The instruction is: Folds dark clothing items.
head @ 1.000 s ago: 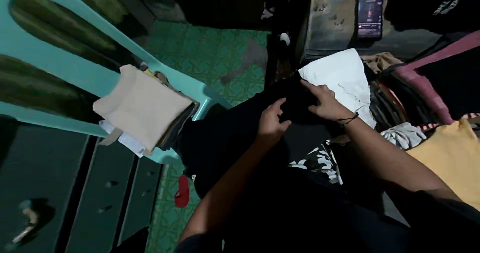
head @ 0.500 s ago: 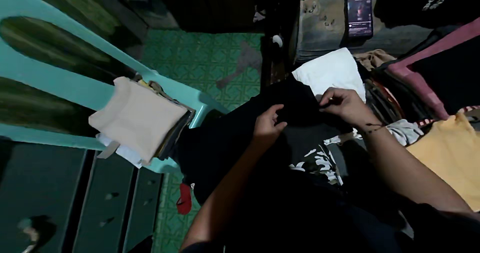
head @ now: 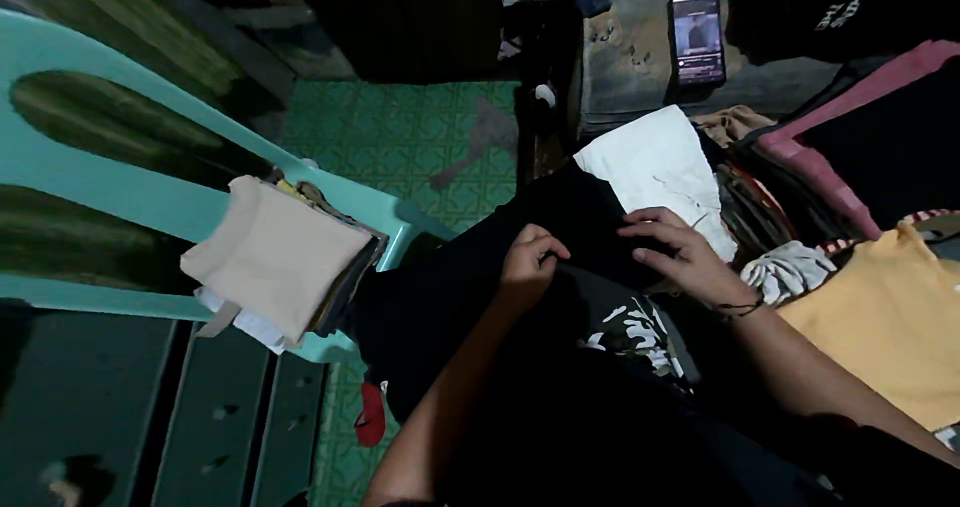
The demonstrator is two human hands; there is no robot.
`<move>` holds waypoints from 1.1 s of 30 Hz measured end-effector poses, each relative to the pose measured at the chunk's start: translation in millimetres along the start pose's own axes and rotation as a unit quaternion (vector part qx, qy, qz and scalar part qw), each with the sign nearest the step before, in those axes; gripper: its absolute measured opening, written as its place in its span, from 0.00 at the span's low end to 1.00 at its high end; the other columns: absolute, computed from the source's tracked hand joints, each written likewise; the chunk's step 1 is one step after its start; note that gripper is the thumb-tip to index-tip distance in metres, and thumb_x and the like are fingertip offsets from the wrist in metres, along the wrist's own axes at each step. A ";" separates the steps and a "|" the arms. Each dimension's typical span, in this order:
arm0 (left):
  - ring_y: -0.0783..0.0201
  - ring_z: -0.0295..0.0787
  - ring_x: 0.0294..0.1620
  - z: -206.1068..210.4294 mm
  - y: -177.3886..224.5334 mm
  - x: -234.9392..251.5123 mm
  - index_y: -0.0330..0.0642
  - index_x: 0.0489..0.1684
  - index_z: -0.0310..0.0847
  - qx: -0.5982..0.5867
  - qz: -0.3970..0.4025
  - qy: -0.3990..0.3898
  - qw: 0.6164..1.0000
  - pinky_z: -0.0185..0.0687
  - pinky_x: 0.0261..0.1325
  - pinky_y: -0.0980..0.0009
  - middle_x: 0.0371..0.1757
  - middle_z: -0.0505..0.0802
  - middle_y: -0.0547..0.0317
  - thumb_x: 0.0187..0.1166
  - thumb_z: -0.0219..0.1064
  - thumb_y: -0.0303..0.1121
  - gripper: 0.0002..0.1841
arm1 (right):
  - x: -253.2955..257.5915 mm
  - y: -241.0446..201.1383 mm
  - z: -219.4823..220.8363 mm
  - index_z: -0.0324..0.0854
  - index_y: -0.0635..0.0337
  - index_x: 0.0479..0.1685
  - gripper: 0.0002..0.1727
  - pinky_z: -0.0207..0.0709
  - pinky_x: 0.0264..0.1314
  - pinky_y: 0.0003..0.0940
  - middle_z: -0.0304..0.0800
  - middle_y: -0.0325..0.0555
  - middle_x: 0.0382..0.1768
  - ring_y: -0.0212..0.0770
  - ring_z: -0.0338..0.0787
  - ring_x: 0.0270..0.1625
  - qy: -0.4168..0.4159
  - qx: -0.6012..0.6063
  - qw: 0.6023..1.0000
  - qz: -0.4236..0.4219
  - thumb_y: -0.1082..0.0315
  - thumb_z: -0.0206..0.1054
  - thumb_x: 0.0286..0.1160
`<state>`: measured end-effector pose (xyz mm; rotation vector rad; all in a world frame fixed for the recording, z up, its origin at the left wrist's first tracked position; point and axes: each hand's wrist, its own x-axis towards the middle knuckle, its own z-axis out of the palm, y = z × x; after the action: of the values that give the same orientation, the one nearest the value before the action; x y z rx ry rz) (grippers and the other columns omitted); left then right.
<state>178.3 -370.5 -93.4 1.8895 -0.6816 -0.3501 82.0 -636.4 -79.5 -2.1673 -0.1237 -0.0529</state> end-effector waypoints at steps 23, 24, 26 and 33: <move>0.37 0.67 0.86 -145.7 -91.5 18.3 0.37 0.81 0.74 0.233 -0.367 -0.190 0.881 0.53 0.86 0.32 0.81 0.78 0.34 0.88 0.34 0.67 0.44 | 188.6 23.9 48.8 0.85 0.53 0.71 0.32 0.67 0.78 0.67 0.84 0.55 0.72 0.62 0.77 0.78 -0.036 -0.145 0.984 0.098 0.39 0.50 0.89; 0.36 0.68 0.85 -151.1 -95.2 17.5 0.32 0.79 0.74 0.226 -0.388 -0.193 0.872 0.55 0.85 0.33 0.80 0.78 0.30 0.87 0.34 0.69 0.47 | 201.7 22.9 51.1 0.85 0.53 0.70 0.34 0.65 0.77 0.71 0.84 0.55 0.73 0.64 0.75 0.79 -0.057 -0.176 0.975 0.120 0.36 0.49 0.88; 0.36 0.67 0.85 -161.5 -97.5 15.7 0.29 0.79 0.72 0.209 -0.413 -0.194 0.865 0.55 0.86 0.34 0.80 0.76 0.28 0.85 0.36 0.70 0.49 | 223.3 18.1 55.4 0.85 0.53 0.69 0.38 0.58 0.78 0.76 0.85 0.58 0.71 0.67 0.74 0.80 -0.105 -0.239 0.952 0.159 0.31 0.47 0.86; 0.38 0.85 0.63 -205.5 -89.4 10.6 0.27 0.54 0.86 0.226 -0.365 -0.185 0.884 0.72 0.71 0.36 0.57 0.89 0.29 0.81 0.63 0.61 0.36 | 247.6 -24.4 67.2 0.81 0.67 0.71 0.46 0.43 0.82 0.83 0.81 0.70 0.72 0.70 0.74 0.80 -0.251 -0.316 0.870 0.282 0.29 0.61 0.75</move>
<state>322.0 -198.3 -90.2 2.5263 -0.2646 -1.1363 324.9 -550.2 -76.3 -2.7328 0.2772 0.9318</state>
